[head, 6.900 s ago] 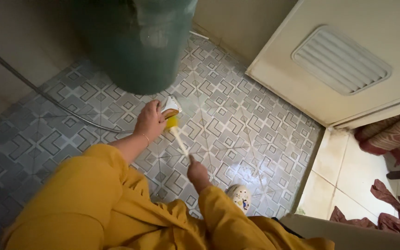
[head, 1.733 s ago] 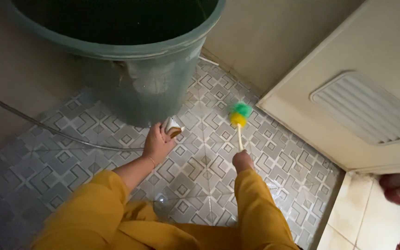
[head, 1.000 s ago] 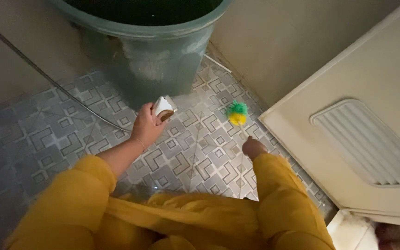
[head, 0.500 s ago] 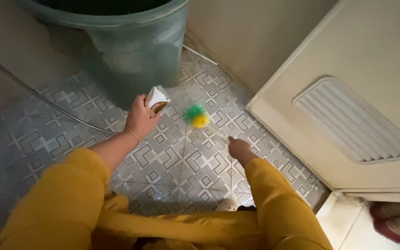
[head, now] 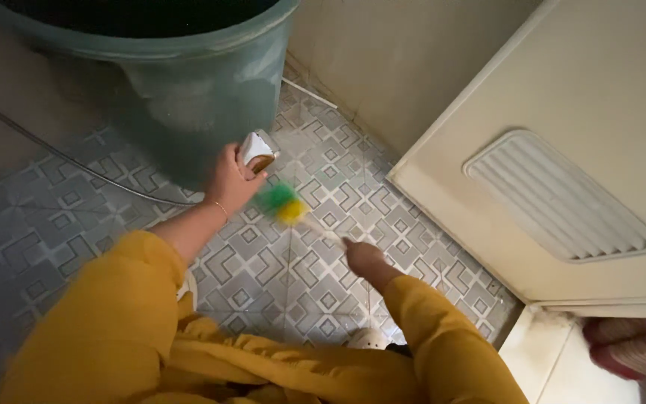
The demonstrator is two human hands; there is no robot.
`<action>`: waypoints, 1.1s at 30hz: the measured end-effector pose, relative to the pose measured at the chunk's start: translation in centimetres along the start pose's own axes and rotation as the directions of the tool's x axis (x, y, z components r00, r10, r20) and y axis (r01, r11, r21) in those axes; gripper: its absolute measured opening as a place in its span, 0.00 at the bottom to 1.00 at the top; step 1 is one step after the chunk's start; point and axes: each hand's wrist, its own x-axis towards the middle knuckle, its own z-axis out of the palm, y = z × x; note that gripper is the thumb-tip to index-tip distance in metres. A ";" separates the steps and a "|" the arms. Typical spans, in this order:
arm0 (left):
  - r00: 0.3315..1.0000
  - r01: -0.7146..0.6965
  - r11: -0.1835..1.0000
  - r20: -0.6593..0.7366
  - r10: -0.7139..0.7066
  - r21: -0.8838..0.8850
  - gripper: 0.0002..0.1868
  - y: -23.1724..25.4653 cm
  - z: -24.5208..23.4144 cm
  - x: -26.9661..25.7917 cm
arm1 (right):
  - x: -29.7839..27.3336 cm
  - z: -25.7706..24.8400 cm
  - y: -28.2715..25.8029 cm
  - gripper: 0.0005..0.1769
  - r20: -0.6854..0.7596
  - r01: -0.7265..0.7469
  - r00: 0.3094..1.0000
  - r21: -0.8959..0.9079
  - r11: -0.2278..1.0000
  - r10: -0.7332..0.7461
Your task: The person applies liquid soap to a toilet brush and scrubs the toilet tank, then scrubs the tiled floor around the toilet and a nearby green bucket. The person holds a handheld sprayer while scrubbing.
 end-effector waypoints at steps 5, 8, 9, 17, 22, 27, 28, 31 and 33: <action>1.000 0.014 1.000 0.002 -0.014 -0.008 0.40 -1.0 2.8 2.0 | 1.8 -0.5 1.7 0.31 -0.037 0.076 0.996 -0.141 0.987 -0.082; 0.997 0.072 0.997 0.037 -0.071 -0.033 0.38 -0.3 3.2 2.9 | 5.8 0.9 5.8 0.31 -0.062 -0.111 0.992 0.013 0.994 0.111; 0.992 0.108 0.992 0.078 -0.103 -0.062 0.37 -0.1 3.2 3.3 | 6.5 0.5 7.0 0.32 -0.038 -0.230 0.971 0.095 0.968 0.235; 0.990 0.142 0.987 0.030 -0.140 -0.075 0.38 2.1 4.2 3.9 | 15.3 3.0 8.8 0.31 -0.059 -0.393 0.909 0.212 0.895 0.413; 0.982 0.184 0.977 -0.028 -0.188 -0.107 0.39 1.9 5.4 3.9 | 12.2 -2.2 2.3 0.29 -0.093 -0.162 0.979 0.181 0.970 0.181; 0.919 0.386 0.911 0.153 -0.364 -0.147 0.42 4.0 3.0 4.4 | 14.1 -2.2 6.4 0.25 -0.126 -0.299 0.932 0.263 0.917 0.340; 0.919 0.385 0.911 0.147 -0.365 -0.144 0.42 4.4 2.5 4.5 | 17.1 0.0 9.4 0.25 -0.129 -0.292 0.934 0.264 0.919 0.334; 0.921 0.381 0.909 0.150 -0.358 -0.170 0.40 4.4 2.2 4.2 | 23.5 5.4 16.0 0.29 -0.094 -0.470 0.869 0.153 0.869 0.486; 0.964 0.254 0.951 -0.030 -0.263 -0.174 0.39 2.7 3.7 4.0 | 24.3 6.3 18.0 0.33 -0.097 -0.526 0.814 0.296 0.797 0.573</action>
